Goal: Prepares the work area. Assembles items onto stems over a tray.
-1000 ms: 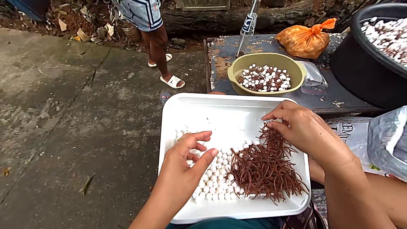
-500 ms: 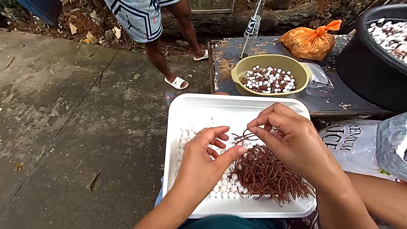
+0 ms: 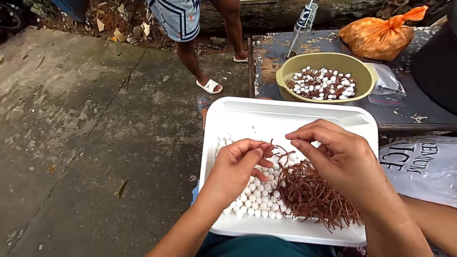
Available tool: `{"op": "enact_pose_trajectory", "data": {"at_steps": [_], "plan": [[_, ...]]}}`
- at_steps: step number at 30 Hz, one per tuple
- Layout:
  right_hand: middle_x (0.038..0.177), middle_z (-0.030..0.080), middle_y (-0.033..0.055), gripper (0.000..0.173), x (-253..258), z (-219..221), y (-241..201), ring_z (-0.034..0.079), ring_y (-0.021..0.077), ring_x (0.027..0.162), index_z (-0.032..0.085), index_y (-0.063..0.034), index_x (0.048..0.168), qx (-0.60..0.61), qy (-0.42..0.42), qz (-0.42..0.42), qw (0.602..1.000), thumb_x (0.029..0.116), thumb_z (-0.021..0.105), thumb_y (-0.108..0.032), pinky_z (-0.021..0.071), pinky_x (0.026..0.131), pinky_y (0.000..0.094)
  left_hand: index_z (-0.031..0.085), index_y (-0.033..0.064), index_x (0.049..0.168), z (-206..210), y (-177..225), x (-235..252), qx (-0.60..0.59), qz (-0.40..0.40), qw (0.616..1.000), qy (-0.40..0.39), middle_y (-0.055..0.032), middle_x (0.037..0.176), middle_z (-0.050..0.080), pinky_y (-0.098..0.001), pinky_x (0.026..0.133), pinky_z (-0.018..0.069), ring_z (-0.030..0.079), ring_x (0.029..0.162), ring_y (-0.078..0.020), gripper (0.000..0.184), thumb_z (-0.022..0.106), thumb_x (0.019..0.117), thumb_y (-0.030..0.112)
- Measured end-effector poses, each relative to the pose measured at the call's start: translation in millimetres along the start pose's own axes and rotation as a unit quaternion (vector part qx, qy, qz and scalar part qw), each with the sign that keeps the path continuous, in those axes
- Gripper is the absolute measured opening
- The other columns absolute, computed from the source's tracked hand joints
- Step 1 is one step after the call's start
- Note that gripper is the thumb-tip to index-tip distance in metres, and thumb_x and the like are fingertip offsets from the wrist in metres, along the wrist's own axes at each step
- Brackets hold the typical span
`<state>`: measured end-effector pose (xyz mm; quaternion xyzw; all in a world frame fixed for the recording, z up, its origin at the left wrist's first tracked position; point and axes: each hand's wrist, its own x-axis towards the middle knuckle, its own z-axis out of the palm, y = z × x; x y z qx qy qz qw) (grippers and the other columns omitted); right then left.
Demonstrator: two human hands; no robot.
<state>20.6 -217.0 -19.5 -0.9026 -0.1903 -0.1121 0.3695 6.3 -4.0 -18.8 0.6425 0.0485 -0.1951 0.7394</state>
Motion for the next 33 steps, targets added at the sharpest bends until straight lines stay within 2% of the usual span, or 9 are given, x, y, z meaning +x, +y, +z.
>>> {"op": "enact_pose_trajectory", "data": {"at_steps": [3,5,10,14,16,22,26,29,33], "plan": [[0.092,0.065,-0.0009,0.016,2.3,-12.0,11.0,0.054,-0.0016,0.070,0.075,-0.0092,0.104,-0.062,0.018,0.016,0.998,0.0995,0.062,-0.018,0.0415,0.057,0.0115,0.068,0.0019,0.102,-2.3,2.6,-3.0,-0.042,-0.019,0.999,0.010,-0.0083,0.097,0.074,-0.0174,0.053,0.0541,0.066,0.062,-0.0058,0.026,0.043,0.1064,0.006],[0.093,0.065,0.0034,0.015,2.2,-20.5,18.0,0.058,0.0041,0.073,0.074,-0.0068,0.103,-0.096,0.021,0.029,0.995,0.0991,0.063,-0.017,0.0445,0.059,0.0159,0.068,0.0012,0.101,-4.4,2.2,-4.4,-0.069,-0.019,0.997,0.016,-0.0093,0.093,0.073,-0.0158,0.050,0.0527,0.063,0.056,-0.0047,0.024,0.044,0.1054,0.004],[0.085,0.063,0.0014,0.009,-6.7,-22.3,25.3,0.057,0.0114,0.067,0.075,-0.0094,0.095,-0.132,-0.041,0.042,0.990,0.0928,0.068,-0.014,0.0474,0.058,0.0305,0.065,0.0013,0.094,-6.9,4.6,-5.3,-0.143,-0.036,0.989,0.000,-0.0134,0.096,0.075,-0.0183,0.056,0.0567,0.071,0.065,-0.0089,0.026,0.041,0.1027,0.000],[0.078,0.059,0.0005,0.001,-15.9,-6.9,23.1,0.056,0.0160,0.063,0.075,-0.0117,0.088,-0.154,-0.090,0.052,0.983,0.0884,0.075,-0.013,0.0472,0.055,0.0376,0.066,0.0005,0.098,-6.4,4.1,-4.5,-0.172,-0.035,0.984,-0.003,-0.0121,0.092,0.073,-0.0253,0.070,0.0617,0.073,0.073,-0.0133,0.023,0.044,0.1022,0.000],[0.077,0.058,0.0030,0.008,-18.8,2.5,21.1,0.058,0.0200,0.064,0.074,-0.0105,0.086,-0.173,-0.095,0.064,0.978,0.0861,0.079,-0.017,0.0473,0.056,0.0405,0.067,-0.0007,0.099,-5.0,3.7,-4.7,-0.175,-0.039,0.984,0.008,-0.0128,0.091,0.073,-0.0266,0.071,0.0623,0.073,0.073,-0.0144,0.020,0.048,0.1030,0.001],[0.081,0.061,0.0050,0.010,-18.9,12.1,24.8,0.063,0.0202,0.068,0.072,-0.0069,0.086,-0.138,-0.093,0.073,0.983,0.0840,0.080,-0.011,0.0531,0.059,0.0384,0.069,-0.0012,0.098,-1.4,6.9,-6.8,-0.182,-0.056,0.982,0.013,-0.0127,0.090,0.073,-0.0276,0.073,0.0628,0.074,0.073,-0.0156,0.020,0.051,0.1044,0.004],[0.088,0.067,-0.0069,0.009,-13.8,2.5,13.5,0.062,-0.0013,0.065,0.070,-0.0141,0.097,0.048,-0.013,0.130,0.990,0.0874,0.071,-0.016,0.0515,0.052,0.0142,0.068,-0.0021,0.095,1.9,8.1,-7.8,-0.166,-0.048,0.985,0.018,-0.0123,0.086,0.074,-0.0270,0.071,0.0631,0.074,0.070,-0.0146,0.019,0.050,0.1022,-0.002],[0.094,0.069,-0.0056,0.022,-7.2,0.5,-0.3,0.066,0.0038,0.074,0.071,-0.0150,0.113,0.283,-0.010,0.155,0.946,0.0928,0.063,-0.010,0.0570,0.061,0.0165,0.070,-0.0039,0.098,5.2,6.8,-8.3,-0.144,-0.046,0.988,0.012,-0.0107,0.083,0.072,-0.0251,0.069,0.0623,0.072,0.068,-0.0128,0.016,0.054,0.0997,-0.005],[0.091,0.075,0.0050,0.019,-2.4,10.1,-12.7,0.072,0.0077,0.075,0.075,-0.0062,0.108,0.495,-0.028,0.234,0.836,0.0998,0.059,-0.003,0.0612,0.068,0.0208,0.072,-0.0034,0.097,7.0,6.7,-10.4,-0.111,-0.040,0.993,0.004,-0.0086,0.078,0.072,-0.0229,0.066,0.0613,0.070,0.065,-0.0101,0.012,0.060,0.0966,-0.005]]}}
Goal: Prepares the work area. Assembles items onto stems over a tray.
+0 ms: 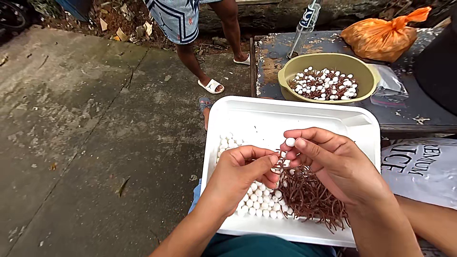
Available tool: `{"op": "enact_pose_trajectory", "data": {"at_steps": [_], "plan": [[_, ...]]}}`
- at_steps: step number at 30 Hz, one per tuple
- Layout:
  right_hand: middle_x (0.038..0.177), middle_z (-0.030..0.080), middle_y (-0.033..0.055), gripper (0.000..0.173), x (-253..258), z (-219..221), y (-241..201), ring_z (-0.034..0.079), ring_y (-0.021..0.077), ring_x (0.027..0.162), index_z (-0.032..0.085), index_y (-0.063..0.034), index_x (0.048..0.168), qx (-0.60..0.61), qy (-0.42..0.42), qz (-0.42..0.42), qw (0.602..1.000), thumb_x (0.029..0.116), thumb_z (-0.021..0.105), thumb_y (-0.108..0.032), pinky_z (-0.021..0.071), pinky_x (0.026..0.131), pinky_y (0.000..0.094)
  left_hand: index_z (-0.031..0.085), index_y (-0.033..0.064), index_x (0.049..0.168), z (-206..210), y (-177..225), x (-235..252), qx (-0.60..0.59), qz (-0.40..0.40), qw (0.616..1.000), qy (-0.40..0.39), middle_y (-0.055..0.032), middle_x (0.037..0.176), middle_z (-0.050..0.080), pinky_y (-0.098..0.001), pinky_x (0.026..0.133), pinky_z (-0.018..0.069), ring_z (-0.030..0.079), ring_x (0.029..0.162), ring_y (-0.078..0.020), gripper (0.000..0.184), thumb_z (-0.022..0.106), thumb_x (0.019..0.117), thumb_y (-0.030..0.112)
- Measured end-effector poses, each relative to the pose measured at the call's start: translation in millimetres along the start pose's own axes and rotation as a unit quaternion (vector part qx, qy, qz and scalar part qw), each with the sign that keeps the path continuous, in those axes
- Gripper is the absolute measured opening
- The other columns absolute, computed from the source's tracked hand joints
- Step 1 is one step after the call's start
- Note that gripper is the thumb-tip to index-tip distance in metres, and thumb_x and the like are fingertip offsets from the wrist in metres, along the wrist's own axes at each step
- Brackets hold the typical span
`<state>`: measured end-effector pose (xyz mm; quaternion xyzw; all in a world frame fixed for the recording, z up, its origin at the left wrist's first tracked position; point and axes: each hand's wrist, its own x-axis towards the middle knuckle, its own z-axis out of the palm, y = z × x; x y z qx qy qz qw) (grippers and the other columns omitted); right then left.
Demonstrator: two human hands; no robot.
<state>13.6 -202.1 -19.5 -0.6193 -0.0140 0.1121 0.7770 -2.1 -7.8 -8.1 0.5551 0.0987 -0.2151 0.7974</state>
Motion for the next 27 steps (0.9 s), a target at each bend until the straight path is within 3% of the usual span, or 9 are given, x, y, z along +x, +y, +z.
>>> {"op": "enact_pose_trajectory", "data": {"at_steps": [4,9,13,27], "plan": [[0.088,0.074,0.0063,0.019,1.1,2.3,4.6,0.071,0.0069,0.072,0.075,-0.0058,0.105,0.075,-0.017,0.064,0.995,0.1019,0.056,-0.005,0.0601,0.065,0.0196,0.073,-0.0022,0.095,-0.5,1.0,-1.8,0.014,0.000,1.000,-0.001,-0.0075,0.075,0.070,-0.0210,0.063,0.0601,0.068,0.062,-0.0086,0.009,0.064,0.0956,-0.004],[0.089,0.074,0.0056,0.018,0.2,4.9,8.4,0.072,0.0085,0.078,0.077,-0.0081,0.099,0.126,-0.015,0.106,0.986,0.1003,0.059,-0.005,0.0616,0.075,0.0235,0.072,-0.0002,0.089,-0.8,-3.0,-0.2,0.013,0.017,1.000,0.010,-0.0060,0.070,0.067,-0.0177,0.056,0.0562,0.063,0.056,-0.0060,0.009,0.065,0.0953,-0.002],[0.088,0.074,0.0073,0.020,0.1,10.0,9.6,0.073,0.0094,0.077,0.076,-0.0059,0.098,0.166,-0.010,0.135,0.977,0.1016,0.056,-0.005,0.0620,0.075,0.0239,0.073,0.0018,0.089,-0.9,-4.2,1.2,0.034,0.030,0.999,0.027,-0.0057,0.072,0.066,-0.0163,0.053,0.0530,0.060,0.055,-0.0051,0.007,0.068,0.0937,-0.001],[0.086,0.074,0.0079,0.015,-1.3,12.4,11.5,0.073,0.0110,0.074,0.076,-0.0058,0.097,0.109,-0.001,0.090,0.990,0.0962,0.063,0.000,0.0634,0.071,0.0258,0.071,0.0021,0.085,-5.8,-4.8,3.2,0.073,0.019,0.997,0.024,-0.0047,0.069,0.065,-0.0161,0.052,0.0523,0.059,0.054,-0.0050,0.008,0.069,0.0926,-0.001]]}}
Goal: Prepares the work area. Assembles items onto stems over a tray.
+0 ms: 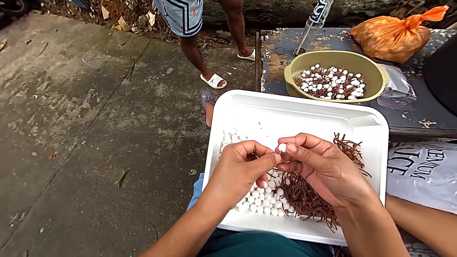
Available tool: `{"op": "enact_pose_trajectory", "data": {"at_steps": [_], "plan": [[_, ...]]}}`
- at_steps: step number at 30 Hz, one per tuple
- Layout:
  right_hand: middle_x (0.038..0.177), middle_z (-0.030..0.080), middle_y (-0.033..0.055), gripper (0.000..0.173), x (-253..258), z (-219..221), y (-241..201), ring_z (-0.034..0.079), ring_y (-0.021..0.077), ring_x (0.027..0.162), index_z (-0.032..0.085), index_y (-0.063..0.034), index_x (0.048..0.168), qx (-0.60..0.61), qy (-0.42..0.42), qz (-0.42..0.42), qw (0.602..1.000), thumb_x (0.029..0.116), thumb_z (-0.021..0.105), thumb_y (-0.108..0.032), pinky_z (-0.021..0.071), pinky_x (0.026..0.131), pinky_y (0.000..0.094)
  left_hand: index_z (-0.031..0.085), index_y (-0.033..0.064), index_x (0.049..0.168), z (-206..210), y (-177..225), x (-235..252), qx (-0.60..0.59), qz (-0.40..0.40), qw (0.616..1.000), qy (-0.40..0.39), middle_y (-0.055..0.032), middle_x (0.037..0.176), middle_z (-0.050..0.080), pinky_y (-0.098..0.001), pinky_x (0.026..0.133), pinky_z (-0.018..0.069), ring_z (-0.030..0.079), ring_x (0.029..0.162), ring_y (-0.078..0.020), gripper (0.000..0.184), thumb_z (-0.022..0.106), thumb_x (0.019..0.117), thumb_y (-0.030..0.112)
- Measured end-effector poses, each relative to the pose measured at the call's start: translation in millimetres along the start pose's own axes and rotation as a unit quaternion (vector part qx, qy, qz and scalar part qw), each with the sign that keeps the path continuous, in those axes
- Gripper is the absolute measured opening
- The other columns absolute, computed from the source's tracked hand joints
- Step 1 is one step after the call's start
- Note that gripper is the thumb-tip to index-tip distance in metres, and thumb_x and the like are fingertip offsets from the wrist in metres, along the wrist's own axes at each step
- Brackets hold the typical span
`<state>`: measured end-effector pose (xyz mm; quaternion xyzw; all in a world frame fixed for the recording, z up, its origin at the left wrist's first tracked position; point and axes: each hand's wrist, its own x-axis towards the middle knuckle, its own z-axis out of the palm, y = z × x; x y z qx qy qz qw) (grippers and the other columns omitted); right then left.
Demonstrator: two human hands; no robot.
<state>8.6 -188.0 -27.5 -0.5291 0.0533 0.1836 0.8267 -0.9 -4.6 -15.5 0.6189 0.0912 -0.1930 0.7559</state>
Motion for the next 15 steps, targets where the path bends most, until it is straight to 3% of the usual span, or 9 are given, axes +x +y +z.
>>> {"op": "enact_pose_trajectory", "data": {"at_steps": [10,15], "plan": [[0.090,0.073,0.0056,0.013,-1.3,-1.3,-1.3,0.072,0.0109,0.075,0.077,-0.0094,0.091,-0.083,-0.012,-0.053,0.995,0.0904,0.069,0.001,0.0634,0.071,0.0259,0.070,0.0020,0.084,1.9,-0.5,-1.5,0.015,-0.003,1.000,-0.003,-0.0050,0.070,0.066,-0.0163,0.054,0.0530,0.060,0.055,-0.0053,0.009,0.069,0.0929,-0.002],[0.092,0.074,0.0044,0.012,-1.9,-1.1,-1.6,0.072,0.0104,0.076,0.078,-0.0088,0.094,-0.118,-0.020,-0.087,0.989,0.0906,0.070,0.000,0.0637,0.071,0.0257,0.071,0.0011,0.087,2.6,0.5,-1.7,0.004,-0.002,1.000,-0.006,-0.0054,0.073,0.067,-0.0183,0.056,0.0562,0.063,0.057,-0.0068,0.008,0.068,0.0947,0.000]]}}
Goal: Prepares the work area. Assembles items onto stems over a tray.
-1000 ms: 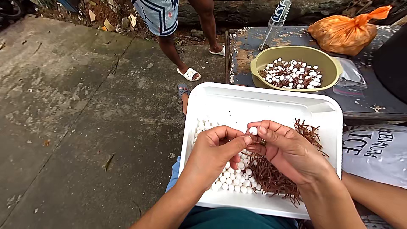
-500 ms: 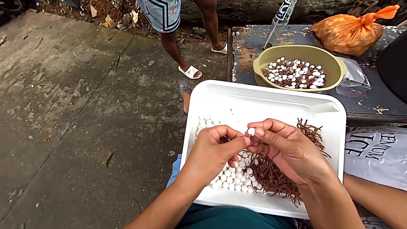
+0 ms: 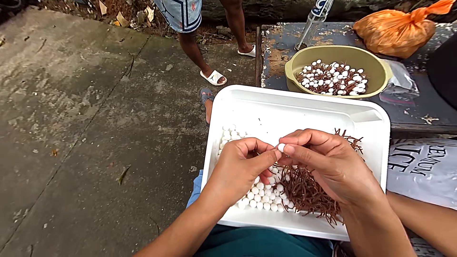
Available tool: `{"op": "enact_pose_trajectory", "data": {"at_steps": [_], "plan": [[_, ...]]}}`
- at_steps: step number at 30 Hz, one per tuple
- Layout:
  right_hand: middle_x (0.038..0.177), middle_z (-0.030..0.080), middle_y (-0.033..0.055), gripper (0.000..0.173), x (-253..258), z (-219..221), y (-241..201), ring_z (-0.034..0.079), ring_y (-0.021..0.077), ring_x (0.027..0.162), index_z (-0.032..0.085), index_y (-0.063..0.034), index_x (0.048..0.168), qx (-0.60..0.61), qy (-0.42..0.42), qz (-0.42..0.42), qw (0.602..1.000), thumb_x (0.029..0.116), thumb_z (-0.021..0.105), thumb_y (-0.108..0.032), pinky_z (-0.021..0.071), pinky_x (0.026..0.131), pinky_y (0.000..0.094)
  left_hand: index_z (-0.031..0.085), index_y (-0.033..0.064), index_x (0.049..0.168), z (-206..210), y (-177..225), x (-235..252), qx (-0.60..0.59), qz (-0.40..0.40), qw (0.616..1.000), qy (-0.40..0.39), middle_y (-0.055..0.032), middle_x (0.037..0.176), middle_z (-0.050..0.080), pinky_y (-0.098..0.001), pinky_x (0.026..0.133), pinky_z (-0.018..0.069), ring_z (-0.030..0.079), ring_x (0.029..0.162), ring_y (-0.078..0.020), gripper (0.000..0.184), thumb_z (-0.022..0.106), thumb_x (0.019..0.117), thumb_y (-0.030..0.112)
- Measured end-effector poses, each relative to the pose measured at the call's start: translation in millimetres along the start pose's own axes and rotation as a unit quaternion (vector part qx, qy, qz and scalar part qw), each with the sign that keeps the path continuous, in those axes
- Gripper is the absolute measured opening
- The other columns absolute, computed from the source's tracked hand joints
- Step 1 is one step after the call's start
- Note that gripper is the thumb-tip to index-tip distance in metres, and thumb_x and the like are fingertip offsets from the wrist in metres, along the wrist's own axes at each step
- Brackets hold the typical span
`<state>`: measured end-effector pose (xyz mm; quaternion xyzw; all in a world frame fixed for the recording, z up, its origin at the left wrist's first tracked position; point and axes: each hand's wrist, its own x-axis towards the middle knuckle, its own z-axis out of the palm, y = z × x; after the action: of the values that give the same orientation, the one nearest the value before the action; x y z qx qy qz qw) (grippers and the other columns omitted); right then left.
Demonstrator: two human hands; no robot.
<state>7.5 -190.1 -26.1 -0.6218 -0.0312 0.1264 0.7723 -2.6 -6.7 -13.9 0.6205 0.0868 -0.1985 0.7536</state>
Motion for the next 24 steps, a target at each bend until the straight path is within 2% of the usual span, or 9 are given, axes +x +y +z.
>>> {"op": "enact_pose_trajectory", "data": {"at_steps": [3,6,10,13,15,17,19,21,24], "plan": [[0.090,0.074,0.0035,0.012,0.7,0.0,-3.2,0.073,0.0099,0.076,0.078,-0.0079,0.098,-0.032,-0.004,-0.010,0.999,0.0918,0.070,-0.001,0.0637,0.072,0.0251,0.071,0.0009,0.090,-0.6,1.8,-0.9,0.001,0.007,1.000,-0.004,-0.0053,0.074,0.069,-0.0207,0.060,0.0593,0.066,0.060,-0.0080,0.007,0.067,0.0957,0.001],[0.092,0.075,0.0022,0.018,4.4,-7.4,-6.5,0.073,0.0100,0.079,0.074,-0.0062,0.111,-0.132,0.013,-0.060,0.989,0.0952,0.067,-0.003,0.0632,0.073,0.0237,0.071,-0.0004,0.096,-2.6,8.3,-0.7,-0.012,0.008,1.000,-0.012,-0.0063,0.080,0.071,-0.0249,0.068,0.0624,0.070,0.067,-0.0105,0.008,0.063,0.0979,-0.001],[0.090,0.065,-0.0052,0.006,5.0,-18.0,5.2,0.062,-0.0001,0.073,0.075,-0.0141,0.095,-0.472,0.041,-0.140,0.870,0.0917,0.071,-0.017,0.0516,0.059,0.0129,0.070,-0.0016,0.097,-7.6,14.8,1.0,-0.019,0.010,1.000,0.014,-0.0080,0.084,0.073,-0.0273,0.074,0.0633,0.073,0.072,-0.0131,0.010,0.060,0.0986,-0.004],[0.089,0.059,0.0019,0.011,1.0,-14.1,23.6,0.057,0.0163,0.079,0.080,-0.0148,0.093,-0.597,0.004,-0.158,0.787,0.0852,0.077,-0.022,0.0463,0.062,0.0290,0.070,-0.0021,0.097,-8.5,14.4,0.5,-0.028,0.005,0.999,0.024,-0.0091,0.084,0.073,-0.0274,0.074,0.0633,0.073,0.073,-0.0136,0.011,0.060,0.0981,-0.005],[0.088,0.059,0.0039,0.012,0.6,-13.1,30.3,0.058,0.0202,0.081,0.081,-0.0137,0.091,-0.614,0.001,-0.176,0.770,0.0856,0.076,-0.024,0.0469,0.063,0.0307,0.070,-0.0021,0.097,-8.1,13.6,-0.1,-0.031,0.006,0.999,0.021,-0.0089,0.084,0.073,-0.0270,0.074,0.0633,0.073,0.072,-0.0133,0.010,0.060,0.0977,-0.005],[0.089,0.060,0.0014,0.014,1.6,-14.9,26.3,0.057,0.0116,0.078,0.080,-0.0113,0.094,-0.554,0.018,-0.190,0.811,0.0877,0.073,-0.021,0.0448,0.062,0.0225,0.070,-0.0014,0.097,-7.9,13.3,-1.2,-0.027,0.014,0.999,0.017,-0.0082,0.084,0.073,-0.0267,0.073,0.0632,0.073,0.072,-0.0127,0.010,0.061,0.0974,-0.005],[0.095,0.068,-0.0045,0.011,1.5,-17.0,12.6,0.065,0.0006,0.078,0.076,-0.0114,0.100,-0.381,0.019,-0.151,0.912,0.0900,0.072,-0.016,0.0554,0.064,0.0123,0.069,-0.0005,0.097,-7.7,12.3,-2.7,-0.018,0.037,0.999,0.009,-0.0076,0.084,0.073,-0.0264,0.073,0.0632,0.073,0.072,-0.0124,0.009,0.062,0.0970,-0.004],[0.094,0.073,-0.0006,0.016,-1.1,-15.8,-0.4,0.070,0.0073,0.078,0.075,-0.0109,0.105,-0.169,0.006,-0.075,0.983,0.0902,0.072,-0.007,0.0619,0.069,0.0210,0.069,-0.0002,0.098,-5.9,11.1,-4.5,-0.010,0.056,0.998,0.003,-0.0075,0.083,0.073,-0.0261,0.072,0.0634,0.073,0.070,-0.0125,0.007,0.063,0.0966,-0.003],[0.098,0.072,0.0016,0.023,-4.4,-12.8,-3.2,0.071,0.0079,0.083,0.074,-0.0118,0.113,0.008,-0.009,-0.024,1.000,0.0938,0.066,-0.002,0.0619,0.075,0.0229,0.069,0.0005,0.100,-1.6,9.6,-6.4,0.004,0.078,0.997,0.001,-0.0071,0.084,0.074,-0.0262,0.071,0.0638,0.073,0.070,-0.0120,0.007,0.065,0.0961,-0.002]]}}
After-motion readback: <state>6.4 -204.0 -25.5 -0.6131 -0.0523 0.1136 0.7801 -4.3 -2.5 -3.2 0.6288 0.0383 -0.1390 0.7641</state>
